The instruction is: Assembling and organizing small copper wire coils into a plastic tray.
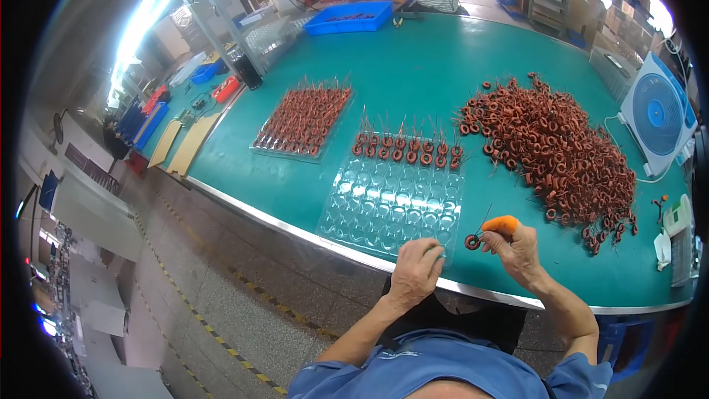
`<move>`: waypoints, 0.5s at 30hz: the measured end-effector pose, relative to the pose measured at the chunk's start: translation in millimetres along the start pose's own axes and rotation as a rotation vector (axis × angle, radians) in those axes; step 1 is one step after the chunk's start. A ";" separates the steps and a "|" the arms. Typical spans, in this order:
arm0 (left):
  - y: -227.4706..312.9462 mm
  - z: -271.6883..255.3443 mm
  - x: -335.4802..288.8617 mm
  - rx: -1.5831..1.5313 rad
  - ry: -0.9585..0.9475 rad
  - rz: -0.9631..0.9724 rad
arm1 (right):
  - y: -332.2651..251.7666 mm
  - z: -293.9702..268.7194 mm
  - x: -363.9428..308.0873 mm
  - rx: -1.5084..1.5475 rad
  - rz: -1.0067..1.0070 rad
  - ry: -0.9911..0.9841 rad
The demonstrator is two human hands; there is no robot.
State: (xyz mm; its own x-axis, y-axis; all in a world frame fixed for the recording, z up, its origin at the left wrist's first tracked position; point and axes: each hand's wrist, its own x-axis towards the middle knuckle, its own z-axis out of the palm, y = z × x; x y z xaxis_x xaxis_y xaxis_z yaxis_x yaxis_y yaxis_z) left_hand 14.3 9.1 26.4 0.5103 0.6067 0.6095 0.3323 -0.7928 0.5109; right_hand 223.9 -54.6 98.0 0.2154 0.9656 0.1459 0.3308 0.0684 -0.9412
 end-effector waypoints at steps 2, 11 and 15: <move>0.7 6.1 -4.5 0.110 -0.006 0.049 | 3.4 4.4 -1.9 -0.053 -0.023 -0.016; -5.9 6.0 9.0 0.106 0.080 0.077 | -9.2 9.4 52.2 -0.187 -0.173 0.112; -13.0 12.7 6.4 0.112 0.102 0.082 | -8.5 25.3 93.6 -0.150 -0.152 0.081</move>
State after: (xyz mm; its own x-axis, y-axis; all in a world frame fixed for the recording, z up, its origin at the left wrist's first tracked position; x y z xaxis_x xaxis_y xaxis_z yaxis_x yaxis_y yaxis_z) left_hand 23.3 22.5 16.0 0.4580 0.5379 0.7078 0.3824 -0.8379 0.3894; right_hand 218.1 41.6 111.9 0.2240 0.9230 0.3127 0.4963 0.1681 -0.8517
